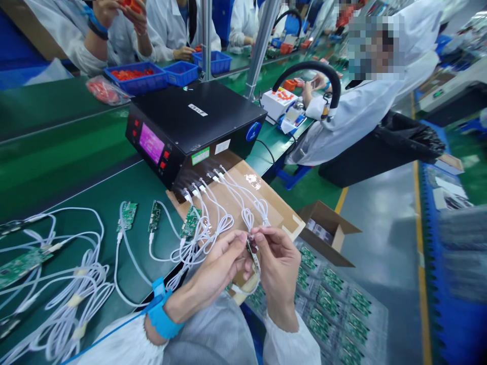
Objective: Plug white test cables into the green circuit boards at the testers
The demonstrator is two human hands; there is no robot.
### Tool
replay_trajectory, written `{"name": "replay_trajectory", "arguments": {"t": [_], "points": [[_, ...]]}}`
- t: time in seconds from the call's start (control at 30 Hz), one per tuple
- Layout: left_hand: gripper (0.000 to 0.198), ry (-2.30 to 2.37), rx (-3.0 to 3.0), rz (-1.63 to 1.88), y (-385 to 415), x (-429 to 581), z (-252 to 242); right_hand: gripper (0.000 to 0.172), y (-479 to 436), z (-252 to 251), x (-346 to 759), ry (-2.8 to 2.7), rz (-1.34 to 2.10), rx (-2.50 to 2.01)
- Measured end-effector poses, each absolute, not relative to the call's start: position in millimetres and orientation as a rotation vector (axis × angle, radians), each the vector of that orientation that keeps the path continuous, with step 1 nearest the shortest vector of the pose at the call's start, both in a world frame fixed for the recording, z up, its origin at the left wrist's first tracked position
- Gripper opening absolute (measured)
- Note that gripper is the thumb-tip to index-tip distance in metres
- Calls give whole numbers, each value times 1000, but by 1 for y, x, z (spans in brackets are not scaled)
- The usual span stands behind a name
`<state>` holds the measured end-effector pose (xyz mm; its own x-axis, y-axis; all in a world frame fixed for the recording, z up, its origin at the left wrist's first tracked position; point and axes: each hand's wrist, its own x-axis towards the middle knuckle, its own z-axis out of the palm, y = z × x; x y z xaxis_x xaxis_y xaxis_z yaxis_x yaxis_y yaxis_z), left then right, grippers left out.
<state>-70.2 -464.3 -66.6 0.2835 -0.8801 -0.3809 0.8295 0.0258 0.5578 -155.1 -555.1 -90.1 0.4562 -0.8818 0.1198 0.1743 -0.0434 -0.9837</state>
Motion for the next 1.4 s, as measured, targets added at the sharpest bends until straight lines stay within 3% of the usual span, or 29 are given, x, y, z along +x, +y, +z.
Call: {"name": "replay_trajectory", "arguments": {"t": [0.8,1.13,1.4], "points": [[60,-93,870,-1329,-470,-67,-65,14,-549,-94,-157,721,-984,-1353],[58,-145,931,-1355,-466,-65,-69,14,-594,-81,-181,589,-881,-2096],[58,-157,936,-1389,-467,-66,-68,17,-607,-85,-182,308,-617,-1849]]}}
